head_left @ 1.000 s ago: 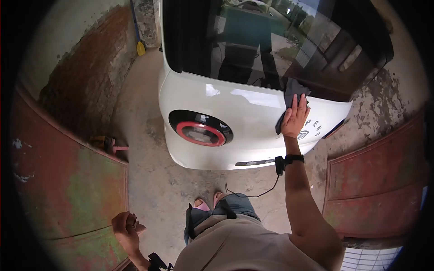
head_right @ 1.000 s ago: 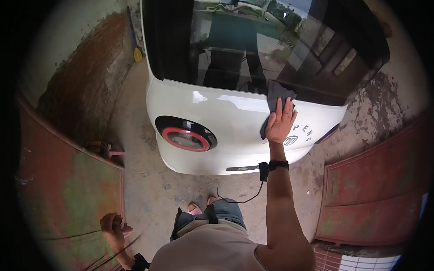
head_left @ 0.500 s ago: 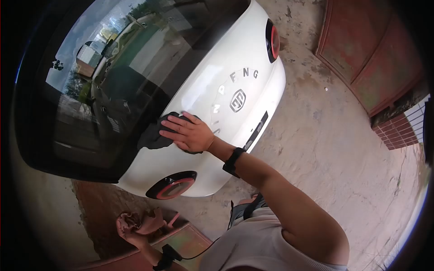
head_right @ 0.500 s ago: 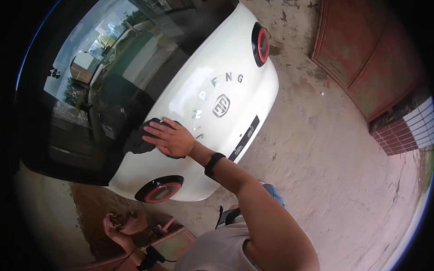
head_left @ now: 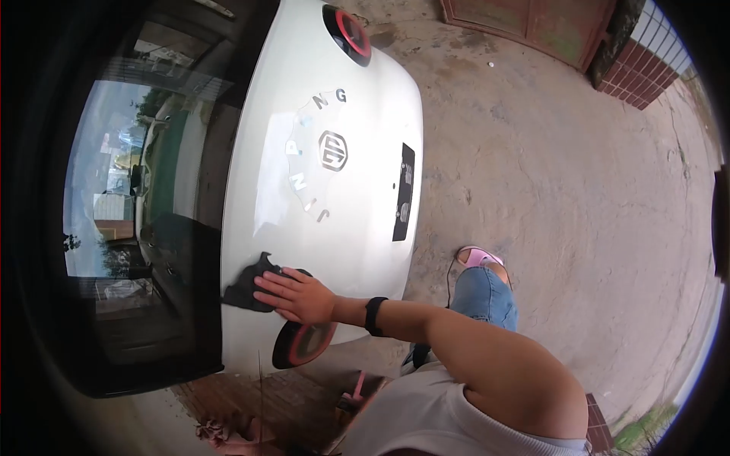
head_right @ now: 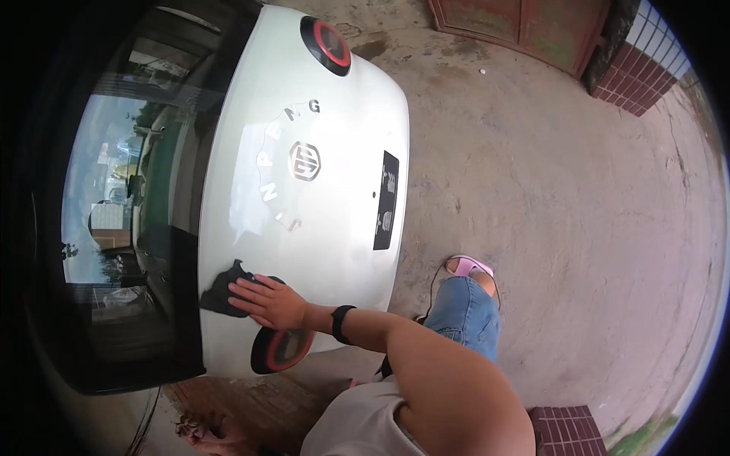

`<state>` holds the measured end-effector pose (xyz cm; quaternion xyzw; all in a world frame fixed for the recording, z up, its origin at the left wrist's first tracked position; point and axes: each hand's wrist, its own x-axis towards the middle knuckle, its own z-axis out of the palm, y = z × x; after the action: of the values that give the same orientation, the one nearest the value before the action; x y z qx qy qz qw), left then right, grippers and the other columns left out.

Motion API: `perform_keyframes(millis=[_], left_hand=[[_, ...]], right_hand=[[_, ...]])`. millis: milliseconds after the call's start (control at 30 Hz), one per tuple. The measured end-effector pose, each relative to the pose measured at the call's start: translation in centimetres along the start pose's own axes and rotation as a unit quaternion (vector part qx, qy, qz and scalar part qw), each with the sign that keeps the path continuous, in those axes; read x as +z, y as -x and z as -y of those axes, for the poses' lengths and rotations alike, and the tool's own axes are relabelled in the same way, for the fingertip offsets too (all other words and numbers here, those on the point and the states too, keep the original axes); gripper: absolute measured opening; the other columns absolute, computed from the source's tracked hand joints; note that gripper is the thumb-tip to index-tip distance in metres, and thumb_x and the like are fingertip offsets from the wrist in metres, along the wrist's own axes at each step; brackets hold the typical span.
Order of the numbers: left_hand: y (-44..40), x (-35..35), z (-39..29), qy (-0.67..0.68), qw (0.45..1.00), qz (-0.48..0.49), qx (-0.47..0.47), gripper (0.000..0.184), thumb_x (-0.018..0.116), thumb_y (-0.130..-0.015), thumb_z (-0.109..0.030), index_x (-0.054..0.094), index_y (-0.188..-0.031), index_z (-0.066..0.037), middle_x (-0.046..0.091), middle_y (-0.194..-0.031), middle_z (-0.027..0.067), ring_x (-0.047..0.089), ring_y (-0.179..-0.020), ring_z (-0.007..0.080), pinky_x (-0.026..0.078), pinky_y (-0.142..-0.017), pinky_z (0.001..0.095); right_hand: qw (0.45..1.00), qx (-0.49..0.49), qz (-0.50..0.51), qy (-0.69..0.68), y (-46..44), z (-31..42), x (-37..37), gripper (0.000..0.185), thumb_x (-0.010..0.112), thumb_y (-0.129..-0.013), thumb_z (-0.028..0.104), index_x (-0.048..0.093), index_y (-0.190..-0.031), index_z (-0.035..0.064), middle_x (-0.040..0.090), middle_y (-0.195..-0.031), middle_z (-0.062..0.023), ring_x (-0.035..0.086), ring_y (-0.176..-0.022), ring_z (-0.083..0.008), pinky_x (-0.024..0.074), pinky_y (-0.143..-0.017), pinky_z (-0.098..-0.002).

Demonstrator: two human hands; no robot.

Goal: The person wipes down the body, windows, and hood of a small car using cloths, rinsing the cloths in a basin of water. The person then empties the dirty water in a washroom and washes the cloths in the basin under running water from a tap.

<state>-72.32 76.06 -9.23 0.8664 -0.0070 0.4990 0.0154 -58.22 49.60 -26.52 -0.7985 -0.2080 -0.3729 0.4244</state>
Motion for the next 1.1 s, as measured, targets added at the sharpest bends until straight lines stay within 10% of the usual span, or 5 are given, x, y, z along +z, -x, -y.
perform_keyframes(millis=[167,400,700,900,1100], left_hand=[[-1.8,3.2,6.3,0.085,0.996,0.008,0.022,0.051,0.043,-0.093,-0.044,0.046,-0.125,-0.004,0.053,-0.110,0.0101,0.055,-0.098,0.0203,0.045,-0.082,0.0299],[-2.9,5.0,11.9,0.378,0.877,0.154,-0.254,0.046,0.045,-0.093,-0.041,0.049,-0.120,-0.004,0.053,-0.103,0.0075,0.054,-0.093,0.0181,0.044,-0.079,0.0280],[-3.7,10.4,4.8,0.494,0.759,0.282,-0.316,0.030,0.047,-0.092,-0.037,0.050,-0.096,-0.007,0.047,-0.078,0.0023,0.046,-0.068,0.0133,0.038,-0.061,0.0240],[-6.4,11.7,5.0,0.546,0.551,0.602,-0.191,0.032,0.047,-0.093,-0.044,0.048,-0.090,-0.011,0.044,-0.076,0.0018,0.038,-0.061,0.0143,0.035,-0.056,0.0261],[-7.4,11.9,-10.9,0.569,0.561,0.589,-0.119,0.037,0.048,-0.093,-0.049,0.051,-0.098,-0.012,0.048,-0.083,0.0023,0.040,-0.066,0.0147,0.038,-0.057,0.0270]], right_hand=[[0.993,-0.104,-0.045,0.027,0.9,-2.2,0.5,0.045,0.049,-0.088,0.028,0.049,-0.133,0.0293,0.039,-0.145,-0.0002,0.032,-0.136,-0.0175,0.0234,-0.113,-0.0422],[0.842,0.400,-0.361,0.037,-0.3,-5.9,1.2,0.046,0.041,-0.095,0.024,0.040,-0.136,0.0030,0.031,-0.145,-0.0204,0.027,-0.136,-0.0355,0.0195,-0.111,-0.0506],[0.947,0.210,-0.232,-0.079,8.6,3.2,5.2,0.034,0.049,-0.091,0.023,0.056,-0.115,-0.0001,0.051,-0.121,-0.0204,0.033,-0.133,-0.0365,0.0222,-0.110,-0.0511],[0.797,0.537,-0.270,0.056,18.9,-7.1,10.8,0.052,0.035,-0.097,0.024,0.027,-0.144,0.0035,0.024,-0.151,-0.0145,0.023,-0.139,-0.0299,0.0186,-0.113,-0.0454],[0.667,0.667,-0.332,0.008,21.8,-4.1,15.4,0.053,0.034,-0.097,0.027,0.027,-0.144,0.0018,0.022,-0.151,-0.0182,0.018,-0.140,-0.0332,0.0158,-0.113,-0.0469]])
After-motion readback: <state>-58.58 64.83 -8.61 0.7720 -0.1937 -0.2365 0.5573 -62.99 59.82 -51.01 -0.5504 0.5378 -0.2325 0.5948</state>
